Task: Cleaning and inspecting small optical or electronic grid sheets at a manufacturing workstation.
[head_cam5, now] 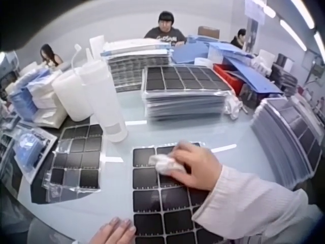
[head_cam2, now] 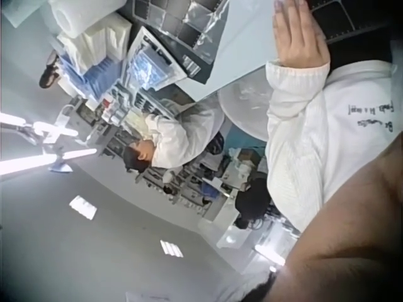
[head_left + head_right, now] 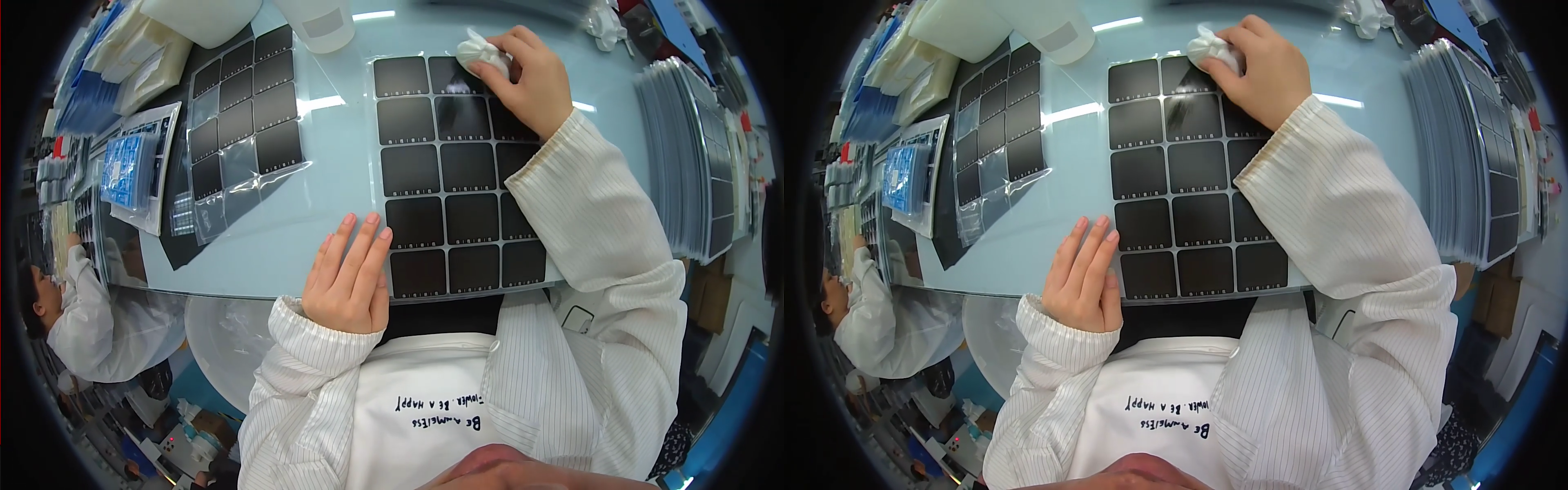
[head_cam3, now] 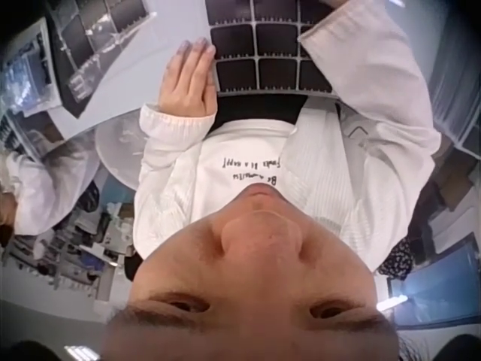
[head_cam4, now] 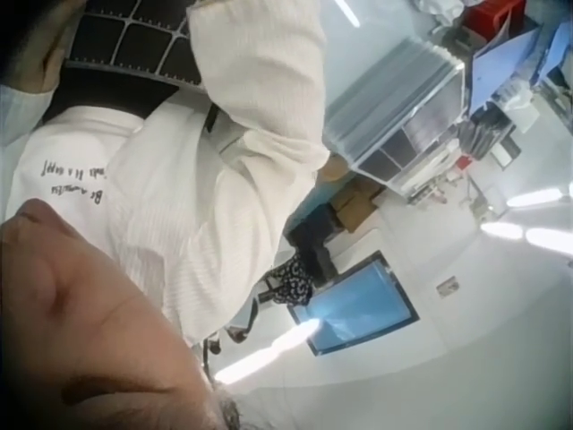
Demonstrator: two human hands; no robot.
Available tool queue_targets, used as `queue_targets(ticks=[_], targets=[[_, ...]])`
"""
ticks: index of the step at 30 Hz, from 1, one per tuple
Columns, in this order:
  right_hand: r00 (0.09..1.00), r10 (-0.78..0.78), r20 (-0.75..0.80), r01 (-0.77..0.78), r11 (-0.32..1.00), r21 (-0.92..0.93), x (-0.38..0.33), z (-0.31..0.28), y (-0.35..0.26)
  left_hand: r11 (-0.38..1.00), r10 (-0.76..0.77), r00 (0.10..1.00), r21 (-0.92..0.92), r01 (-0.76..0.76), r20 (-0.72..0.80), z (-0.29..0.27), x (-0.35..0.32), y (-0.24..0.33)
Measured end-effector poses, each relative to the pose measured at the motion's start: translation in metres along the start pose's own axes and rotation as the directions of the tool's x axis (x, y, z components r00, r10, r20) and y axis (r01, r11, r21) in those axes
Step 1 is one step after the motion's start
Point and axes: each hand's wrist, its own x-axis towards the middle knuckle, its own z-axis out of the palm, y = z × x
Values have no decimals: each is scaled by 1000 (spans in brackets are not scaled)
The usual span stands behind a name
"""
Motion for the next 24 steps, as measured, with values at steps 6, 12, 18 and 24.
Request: queue_targets(ticks=[6, 12, 18, 24], targets=[[867, -375, 328, 252, 898, 361, -14, 21, -70, 999, -47, 999, -8, 47, 16, -3, -4, 0], [995, -95, 8, 95, 995, -27, 26, 35, -6, 1000, 15, 1000, 12, -15, -3, 1, 0, -3], [960, -254, 118, 239, 962, 129, 40, 55, -29, 1000, 12, 1000, 28, -12, 11, -1, -4, -1], [970, -225, 91, 206, 962, 180, 36, 70, -45, 999, -18, 1000, 37, 18, -11, 1, -8, -3]])
